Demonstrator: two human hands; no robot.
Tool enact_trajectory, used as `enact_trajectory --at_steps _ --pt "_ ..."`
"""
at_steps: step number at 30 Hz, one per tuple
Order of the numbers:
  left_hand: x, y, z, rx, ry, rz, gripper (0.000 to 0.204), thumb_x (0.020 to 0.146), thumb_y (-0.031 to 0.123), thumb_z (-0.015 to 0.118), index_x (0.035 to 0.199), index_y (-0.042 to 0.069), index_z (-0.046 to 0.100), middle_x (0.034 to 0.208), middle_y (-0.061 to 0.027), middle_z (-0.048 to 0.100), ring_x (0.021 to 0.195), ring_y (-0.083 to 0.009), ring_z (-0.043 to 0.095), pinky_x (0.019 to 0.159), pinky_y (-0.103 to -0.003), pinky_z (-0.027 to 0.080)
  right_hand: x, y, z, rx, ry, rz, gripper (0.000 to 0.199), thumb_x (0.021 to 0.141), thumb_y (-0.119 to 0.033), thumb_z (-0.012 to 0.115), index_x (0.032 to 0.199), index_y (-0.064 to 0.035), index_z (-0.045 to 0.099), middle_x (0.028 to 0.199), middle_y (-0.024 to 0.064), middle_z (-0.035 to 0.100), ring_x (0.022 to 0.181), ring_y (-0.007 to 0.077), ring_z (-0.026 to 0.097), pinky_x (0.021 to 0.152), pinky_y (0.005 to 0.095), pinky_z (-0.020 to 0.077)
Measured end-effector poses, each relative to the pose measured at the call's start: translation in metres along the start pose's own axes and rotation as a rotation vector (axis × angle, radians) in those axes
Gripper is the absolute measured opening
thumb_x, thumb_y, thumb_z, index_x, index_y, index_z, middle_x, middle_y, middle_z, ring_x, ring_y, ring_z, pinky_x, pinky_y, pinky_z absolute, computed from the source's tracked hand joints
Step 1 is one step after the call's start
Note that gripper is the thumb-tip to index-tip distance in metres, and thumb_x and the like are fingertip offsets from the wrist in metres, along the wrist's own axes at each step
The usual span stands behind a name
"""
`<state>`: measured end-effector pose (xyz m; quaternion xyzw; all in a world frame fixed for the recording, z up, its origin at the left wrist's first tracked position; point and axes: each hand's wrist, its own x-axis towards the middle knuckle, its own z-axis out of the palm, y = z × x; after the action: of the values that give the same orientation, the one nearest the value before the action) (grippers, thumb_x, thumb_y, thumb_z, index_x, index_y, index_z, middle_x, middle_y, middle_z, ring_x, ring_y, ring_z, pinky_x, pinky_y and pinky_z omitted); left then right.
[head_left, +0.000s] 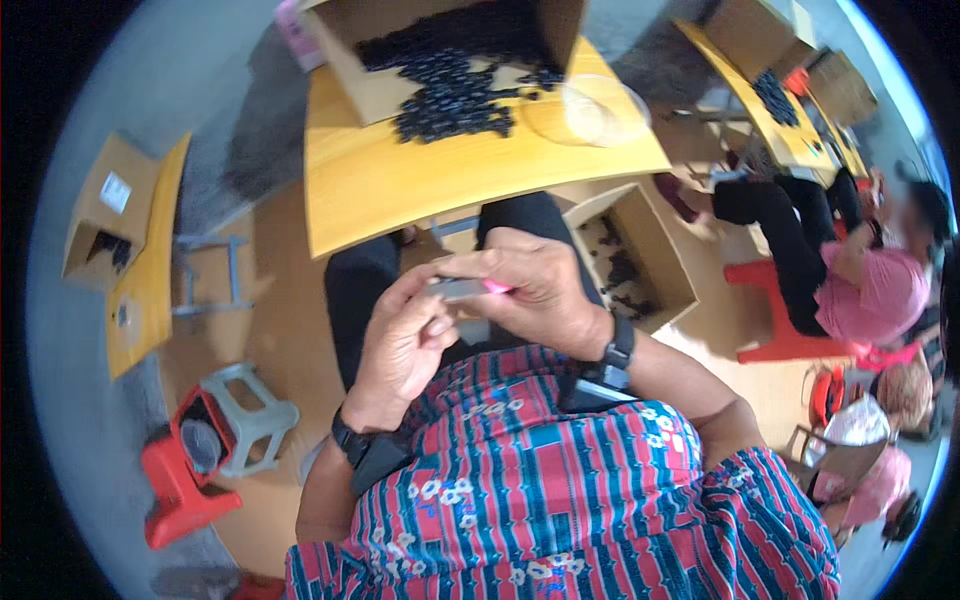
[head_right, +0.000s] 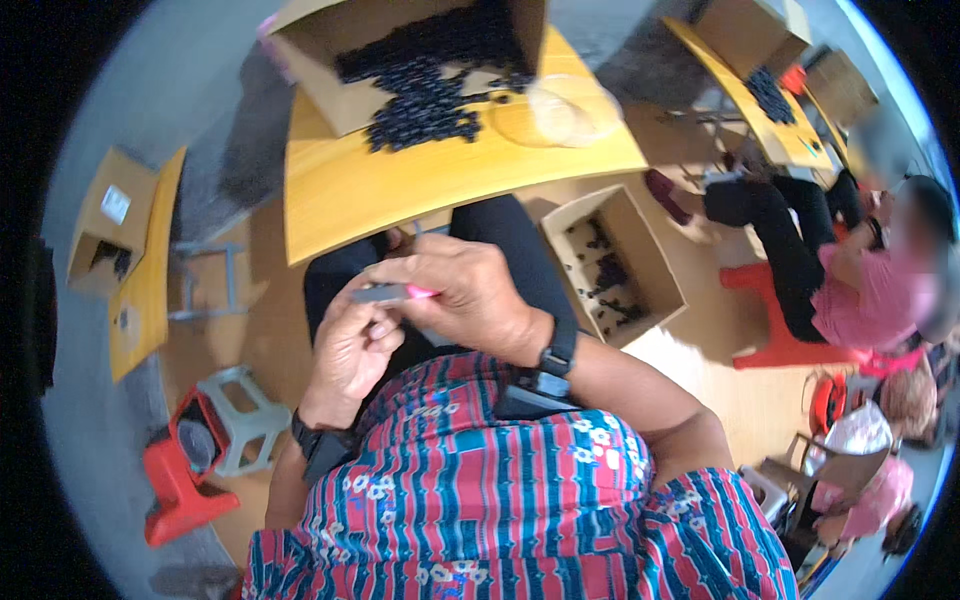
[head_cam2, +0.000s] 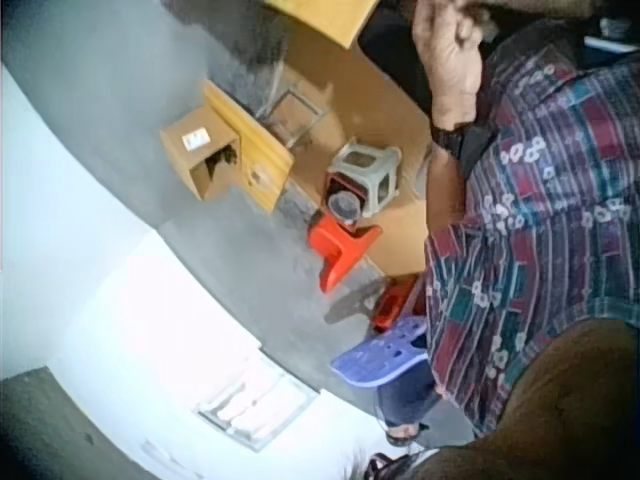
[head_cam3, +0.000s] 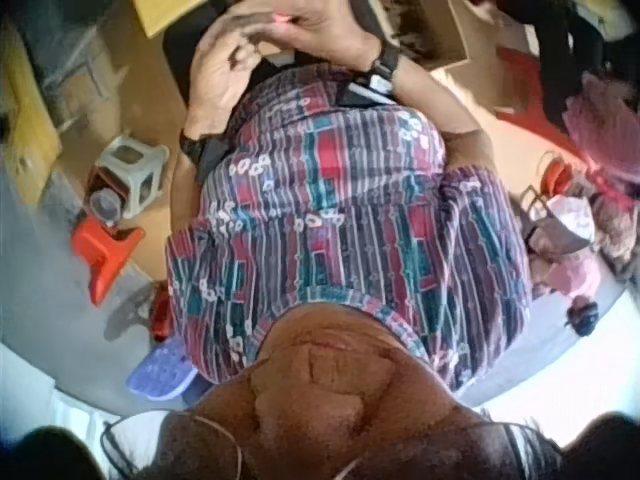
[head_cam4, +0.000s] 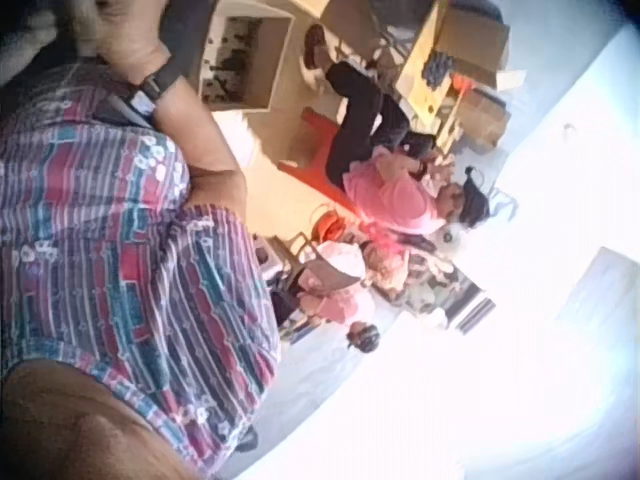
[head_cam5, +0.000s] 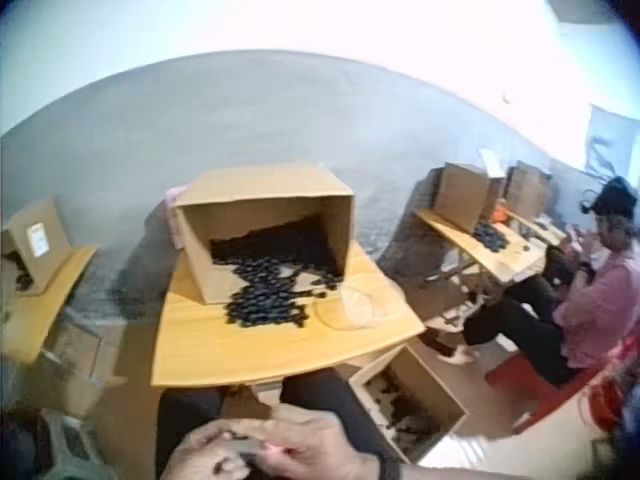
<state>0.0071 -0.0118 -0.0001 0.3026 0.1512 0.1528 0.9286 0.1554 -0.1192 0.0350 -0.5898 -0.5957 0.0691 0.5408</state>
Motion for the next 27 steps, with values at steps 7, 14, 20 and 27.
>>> enact_trajectory --at_steps 7,14,20,27 --pt "0.033 -0.009 0.004 -0.006 -0.023 -0.152 0.017 0.092 0.019 0.060 0.106 0.010 0.058 0.082 0.0039 0.050 0.067 -0.0042 0.043 0.051 -0.015 0.034 -0.013 0.018 -0.014 -0.144 0.146 0.036 0.025 0.069 -0.008 0.071 0.093 -0.0100 0.067 0.085 0.0106 0.064 0.073 0.0286 0.065 0.061 0.0342 0.0529" --pt "0.103 -0.043 0.026 0.094 0.052 -0.343 0.026 0.090 0.026 0.057 0.109 0.008 0.057 0.095 -0.0012 0.058 0.079 -0.0108 0.056 0.056 -0.021 0.044 -0.035 0.033 -0.053 -0.215 0.341 0.006 0.021 0.073 -0.005 0.069 0.093 -0.0097 0.068 0.069 0.0060 0.055 0.059 0.0215 0.056 0.052 0.0323 0.0437" --pt "0.174 -0.096 0.035 0.217 -0.239 -0.570 0.028 0.093 0.028 0.050 0.112 0.008 0.056 0.095 -0.0002 0.058 0.085 -0.0118 0.057 0.074 -0.025 0.047 -0.051 0.037 -0.110 -0.337 0.484 0.066 0.020 0.071 0.003 0.067 0.090 -0.0041 0.067 0.072 0.0064 0.062 0.056 0.0165 0.051 0.051 0.0280 0.0398" --pt "0.204 -0.160 0.046 0.123 -0.352 -0.584 0.045 0.099 0.034 0.046 0.135 0.008 0.038 0.124 -0.0150 0.046 0.114 -0.0246 0.047 0.094 -0.045 0.044 -0.064 0.047 -0.125 -0.431 0.585 0.212 0.019 0.069 0.003 0.068 0.087 -0.0033 0.068 0.065 0.0068 0.055 0.053 0.0167 0.048 0.049 0.0272 0.0370"
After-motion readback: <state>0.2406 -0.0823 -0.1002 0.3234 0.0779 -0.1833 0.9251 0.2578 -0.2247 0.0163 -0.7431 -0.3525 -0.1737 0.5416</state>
